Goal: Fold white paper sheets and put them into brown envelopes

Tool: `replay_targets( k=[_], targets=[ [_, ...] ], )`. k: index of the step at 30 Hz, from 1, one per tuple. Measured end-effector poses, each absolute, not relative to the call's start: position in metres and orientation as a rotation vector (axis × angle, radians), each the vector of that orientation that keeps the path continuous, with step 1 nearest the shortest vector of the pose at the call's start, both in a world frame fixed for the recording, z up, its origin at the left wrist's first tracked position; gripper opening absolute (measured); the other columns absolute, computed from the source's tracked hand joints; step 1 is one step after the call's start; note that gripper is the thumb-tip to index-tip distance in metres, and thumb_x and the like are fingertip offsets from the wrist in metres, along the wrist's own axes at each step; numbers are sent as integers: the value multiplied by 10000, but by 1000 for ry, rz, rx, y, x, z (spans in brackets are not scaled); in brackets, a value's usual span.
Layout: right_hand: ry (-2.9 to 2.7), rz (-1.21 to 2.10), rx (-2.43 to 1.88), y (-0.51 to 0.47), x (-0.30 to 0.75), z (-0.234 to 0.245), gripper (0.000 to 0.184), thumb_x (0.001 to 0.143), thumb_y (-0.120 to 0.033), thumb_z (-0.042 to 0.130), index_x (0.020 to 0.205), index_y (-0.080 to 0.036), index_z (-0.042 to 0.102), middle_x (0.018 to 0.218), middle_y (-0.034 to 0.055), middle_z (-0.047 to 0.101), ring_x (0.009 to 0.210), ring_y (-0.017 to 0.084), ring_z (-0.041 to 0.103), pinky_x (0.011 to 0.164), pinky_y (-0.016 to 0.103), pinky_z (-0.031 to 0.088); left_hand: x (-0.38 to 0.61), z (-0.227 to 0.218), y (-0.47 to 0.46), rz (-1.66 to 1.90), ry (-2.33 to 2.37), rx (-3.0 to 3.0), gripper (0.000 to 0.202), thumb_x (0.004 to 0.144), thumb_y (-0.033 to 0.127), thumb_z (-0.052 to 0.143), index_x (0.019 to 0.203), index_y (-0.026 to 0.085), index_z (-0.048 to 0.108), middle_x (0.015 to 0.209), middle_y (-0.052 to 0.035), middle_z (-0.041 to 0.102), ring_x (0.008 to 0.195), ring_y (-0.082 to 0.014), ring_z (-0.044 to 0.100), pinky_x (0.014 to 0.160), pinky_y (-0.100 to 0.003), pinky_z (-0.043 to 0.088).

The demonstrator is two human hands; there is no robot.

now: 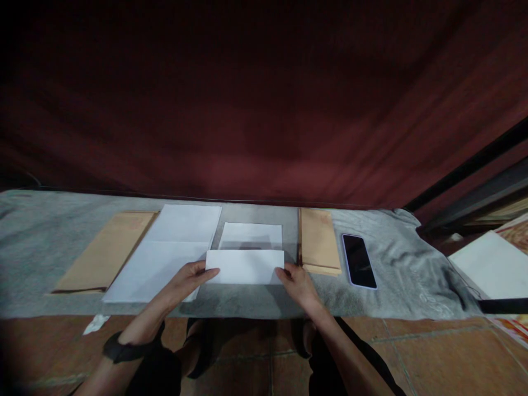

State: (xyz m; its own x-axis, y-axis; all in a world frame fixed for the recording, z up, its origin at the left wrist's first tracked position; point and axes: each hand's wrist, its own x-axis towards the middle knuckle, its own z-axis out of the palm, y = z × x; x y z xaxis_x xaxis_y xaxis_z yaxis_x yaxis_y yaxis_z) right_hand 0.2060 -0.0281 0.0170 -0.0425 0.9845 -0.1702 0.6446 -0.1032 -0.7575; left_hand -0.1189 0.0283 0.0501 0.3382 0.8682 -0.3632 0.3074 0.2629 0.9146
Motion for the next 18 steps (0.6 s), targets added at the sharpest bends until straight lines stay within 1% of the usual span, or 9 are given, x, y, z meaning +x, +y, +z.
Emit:
replay_targets(
  k=[2,4,7,9,11,14,18],
  targets=[
    [-1781,854,-1908,-25,201,18,352,994,-401,449,959,-195,733,856,54,770,795,200,709,663,241,460,-113,44,31,609,1288,1316,472,738,565,687,965,156,750,955,-64,762,890,-258,677,788,-324,508],
    [-1840,710,-2055,-22,195,22,318,1001,-378,461,945,-199,718,846,64,768,812,204,720,652,237,434,-107,40,34,626,1395,1390,434,767,552,647,945,165,731,899,-48,752,828,-239,666,721,-303,488],
    [-1908,537,-2251,-17,184,28,277,1009,-369,476,971,-212,702,850,69,772,821,208,735,632,237,412,-99,37,39,509,1670,1599,340,847,513,568,777,195,665,718,-23,686,706,-206,628,622,-277,409],
    [-1937,460,-2335,-14,176,32,271,1017,-362,470,1006,-215,697,865,76,776,817,211,743,630,242,414,-94,40,42,374,1854,1731,343,886,499,539,709,212,605,658,-16,640,661,-194,606,590,-274,352],
    [-1951,399,-2394,-11,170,35,284,1027,-355,451,1034,-213,696,866,87,778,818,222,751,635,252,425,-89,44,44,248,1962,1786,344,910,502,530,719,222,589,683,-21,649,674,-195,617,584,-273,327],
    [-1954,346,-2442,-8,165,37,300,1037,-351,432,1077,-205,691,860,102,776,830,237,756,656,265,450,-82,51,48,121,2032,1796,326,934,510,520,787,234,613,773,-40,700,758,-216,662,588,-272,329],
    [-1943,308,-2456,0,163,37,307,1043,-355,426,1100,-200,685,874,118,775,835,243,758,690,278,483,-76,55,54,65,2086,1814,317,954,512,494,895,240,647,865,-69,740,848,-252,696,602,-285,352]
  ],
)
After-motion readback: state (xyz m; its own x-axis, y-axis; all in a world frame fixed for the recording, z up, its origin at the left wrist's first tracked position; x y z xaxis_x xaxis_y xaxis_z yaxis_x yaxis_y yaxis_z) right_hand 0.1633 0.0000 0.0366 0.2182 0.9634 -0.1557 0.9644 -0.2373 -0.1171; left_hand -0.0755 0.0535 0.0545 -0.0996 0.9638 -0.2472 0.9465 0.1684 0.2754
